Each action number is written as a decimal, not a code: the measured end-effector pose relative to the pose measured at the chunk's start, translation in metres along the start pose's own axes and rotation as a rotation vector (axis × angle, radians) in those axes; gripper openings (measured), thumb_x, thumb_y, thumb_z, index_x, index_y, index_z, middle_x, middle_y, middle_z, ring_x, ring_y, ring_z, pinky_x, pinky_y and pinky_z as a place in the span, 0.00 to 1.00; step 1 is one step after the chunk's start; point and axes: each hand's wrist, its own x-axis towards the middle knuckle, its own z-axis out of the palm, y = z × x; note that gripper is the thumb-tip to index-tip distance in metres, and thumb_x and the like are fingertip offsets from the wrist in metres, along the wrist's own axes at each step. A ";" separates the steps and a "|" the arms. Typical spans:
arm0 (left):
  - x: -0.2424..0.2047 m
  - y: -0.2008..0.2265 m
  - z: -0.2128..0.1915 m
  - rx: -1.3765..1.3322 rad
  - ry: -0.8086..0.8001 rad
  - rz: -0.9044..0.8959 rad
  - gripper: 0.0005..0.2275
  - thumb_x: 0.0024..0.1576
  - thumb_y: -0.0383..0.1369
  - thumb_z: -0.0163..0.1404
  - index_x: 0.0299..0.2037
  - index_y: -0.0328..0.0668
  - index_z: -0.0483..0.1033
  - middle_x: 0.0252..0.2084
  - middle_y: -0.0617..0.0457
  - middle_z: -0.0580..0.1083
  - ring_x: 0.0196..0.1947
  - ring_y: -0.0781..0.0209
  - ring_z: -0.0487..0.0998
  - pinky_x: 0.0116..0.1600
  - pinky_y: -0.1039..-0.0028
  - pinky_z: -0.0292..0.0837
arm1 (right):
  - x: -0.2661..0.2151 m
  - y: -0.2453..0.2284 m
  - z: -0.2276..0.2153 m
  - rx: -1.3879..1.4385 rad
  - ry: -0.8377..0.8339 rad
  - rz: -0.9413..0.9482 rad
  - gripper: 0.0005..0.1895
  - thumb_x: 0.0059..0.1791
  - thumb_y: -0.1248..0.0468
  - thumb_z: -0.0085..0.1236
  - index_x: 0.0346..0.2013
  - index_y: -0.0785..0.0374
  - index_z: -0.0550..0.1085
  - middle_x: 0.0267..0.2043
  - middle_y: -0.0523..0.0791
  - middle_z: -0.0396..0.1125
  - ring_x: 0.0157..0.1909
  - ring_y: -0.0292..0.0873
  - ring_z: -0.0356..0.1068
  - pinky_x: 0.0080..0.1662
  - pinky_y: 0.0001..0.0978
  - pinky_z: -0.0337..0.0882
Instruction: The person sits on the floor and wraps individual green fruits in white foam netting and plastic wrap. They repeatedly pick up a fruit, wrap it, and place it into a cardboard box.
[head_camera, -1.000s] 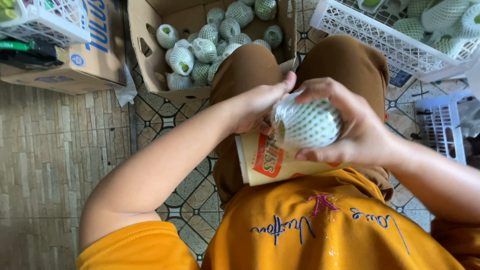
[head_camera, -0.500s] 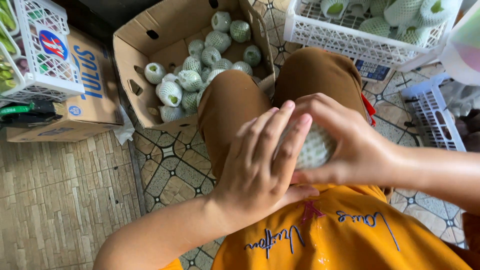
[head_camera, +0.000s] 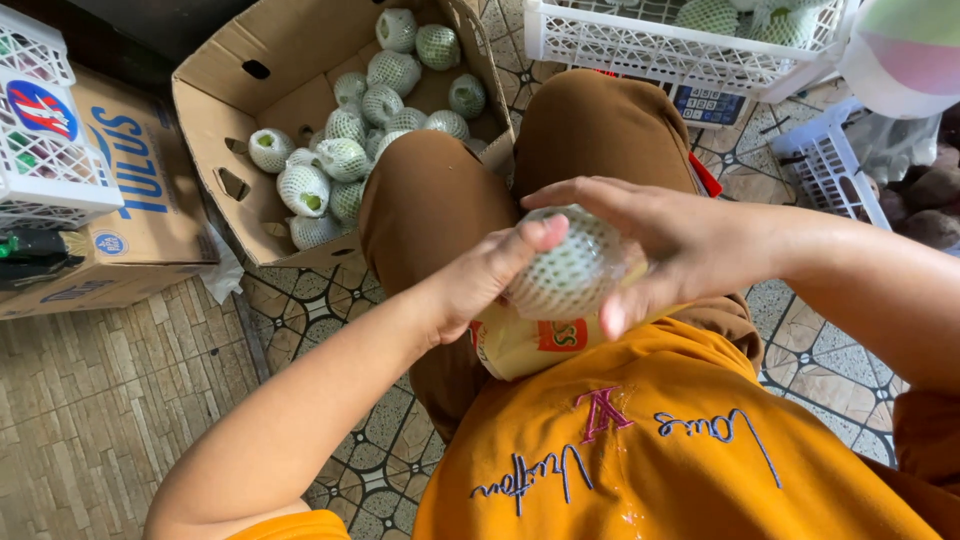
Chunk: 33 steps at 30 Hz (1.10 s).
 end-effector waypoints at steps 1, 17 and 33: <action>-0.002 0.007 0.003 0.002 -0.004 -0.005 0.41 0.39 0.63 0.44 0.59 0.44 0.74 0.59 0.46 0.78 0.59 0.52 0.78 0.64 0.60 0.73 | 0.004 0.007 0.004 0.005 0.004 0.002 0.63 0.31 0.31 0.60 0.72 0.59 0.54 0.70 0.45 0.61 0.67 0.42 0.66 0.52 0.37 0.81; 0.017 0.005 -0.014 0.184 0.195 0.132 0.48 0.33 0.50 0.61 0.66 0.41 0.55 0.62 0.45 0.70 0.60 0.54 0.76 0.58 0.65 0.79 | 0.014 0.057 -0.049 0.249 0.209 0.104 0.48 0.38 0.55 0.63 0.72 0.55 0.58 0.63 0.44 0.68 0.62 0.41 0.69 0.58 0.34 0.72; 0.071 -0.049 -0.048 0.261 0.309 0.465 0.35 0.52 0.55 0.62 0.67 0.57 0.63 0.54 0.42 0.73 0.59 0.44 0.75 0.64 0.47 0.69 | -0.005 0.519 0.014 -0.508 1.028 0.846 0.09 0.57 0.55 0.56 0.50 0.49 0.75 0.38 0.49 0.72 0.42 0.58 0.77 0.40 0.51 0.76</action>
